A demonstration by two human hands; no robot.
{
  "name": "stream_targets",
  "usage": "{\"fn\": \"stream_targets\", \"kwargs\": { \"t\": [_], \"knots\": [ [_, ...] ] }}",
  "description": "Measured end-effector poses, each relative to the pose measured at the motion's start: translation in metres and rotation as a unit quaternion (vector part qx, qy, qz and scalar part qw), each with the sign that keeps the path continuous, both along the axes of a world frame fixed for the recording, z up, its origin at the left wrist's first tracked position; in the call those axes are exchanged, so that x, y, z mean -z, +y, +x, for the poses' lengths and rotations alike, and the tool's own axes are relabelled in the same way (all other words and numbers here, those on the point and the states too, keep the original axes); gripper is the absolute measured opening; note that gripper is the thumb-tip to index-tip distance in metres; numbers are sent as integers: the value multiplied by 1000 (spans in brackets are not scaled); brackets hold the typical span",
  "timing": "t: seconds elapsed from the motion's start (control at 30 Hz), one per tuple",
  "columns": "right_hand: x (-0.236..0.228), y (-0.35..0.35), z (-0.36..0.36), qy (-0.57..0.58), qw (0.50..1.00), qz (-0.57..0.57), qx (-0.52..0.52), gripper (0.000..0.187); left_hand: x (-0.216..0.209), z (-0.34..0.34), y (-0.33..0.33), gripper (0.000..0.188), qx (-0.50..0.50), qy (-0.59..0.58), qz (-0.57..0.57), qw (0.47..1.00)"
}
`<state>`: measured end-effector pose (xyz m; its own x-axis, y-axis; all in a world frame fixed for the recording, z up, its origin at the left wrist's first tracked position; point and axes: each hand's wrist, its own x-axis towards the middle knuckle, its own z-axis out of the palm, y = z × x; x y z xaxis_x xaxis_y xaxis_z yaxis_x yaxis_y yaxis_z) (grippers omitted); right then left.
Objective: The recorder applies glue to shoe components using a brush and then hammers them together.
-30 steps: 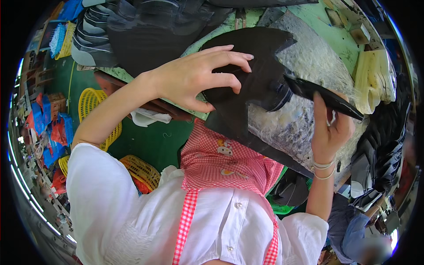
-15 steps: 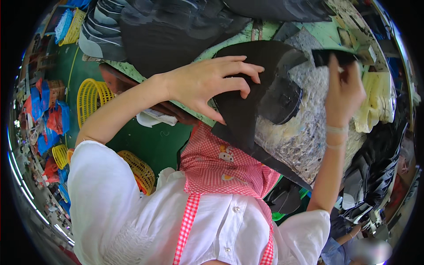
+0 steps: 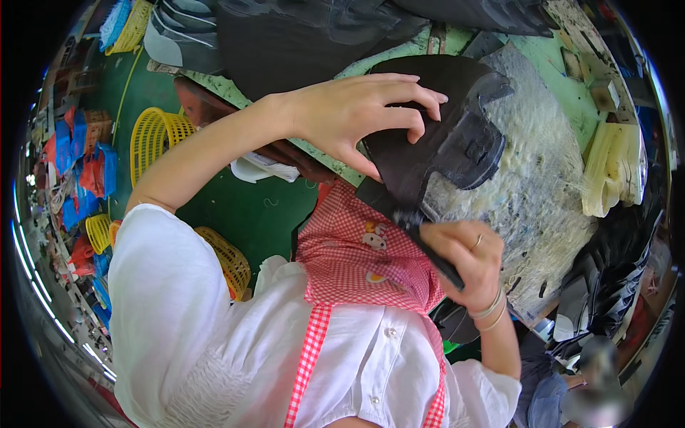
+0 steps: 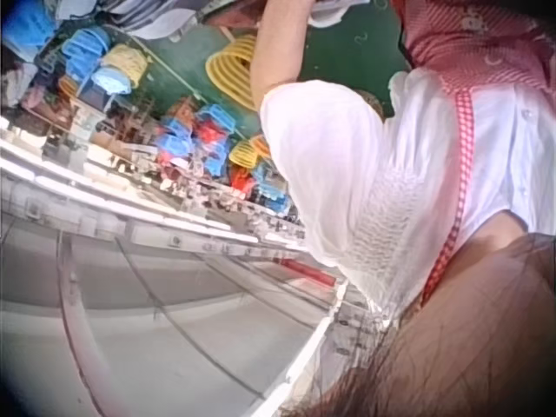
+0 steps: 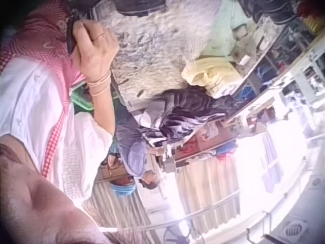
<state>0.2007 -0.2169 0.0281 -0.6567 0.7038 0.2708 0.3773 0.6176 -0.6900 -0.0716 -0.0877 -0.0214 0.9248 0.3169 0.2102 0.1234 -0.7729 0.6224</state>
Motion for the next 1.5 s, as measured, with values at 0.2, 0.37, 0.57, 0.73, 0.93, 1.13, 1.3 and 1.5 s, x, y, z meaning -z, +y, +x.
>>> {"fn": "stream_targets", "kwargs": {
  "t": [0.2,0.37,0.57,0.73,0.93,1.13,1.3,1.5],
  "knots": [
    [-1,-32,96,242,816,-159,500,9,-9,3,1,63,29,2,49,998],
    [-39,7,179,36,825,97,555,14,-29,17,1,59,9,23,105,994],
    [-76,57,175,-336,873,203,288,19,-43,30,38,32,-140,114,-51,982],
    [-64,26,192,-423,850,117,291,17,-25,30,66,43,-235,26,-204,950],
    [-33,25,135,234,836,-112,484,4,-14,30,84,43,-269,-15,-374,887],
    [-3,97,52,100,935,-16,341,15,-10,32,92,39,-296,-9,-363,884],
    [-17,107,50,7,981,64,185,17,-17,35,90,43,-311,32,-320,894],
    [-18,124,50,-13,970,21,240,16,-26,33,87,46,-264,9,-294,919]
  ]
}}
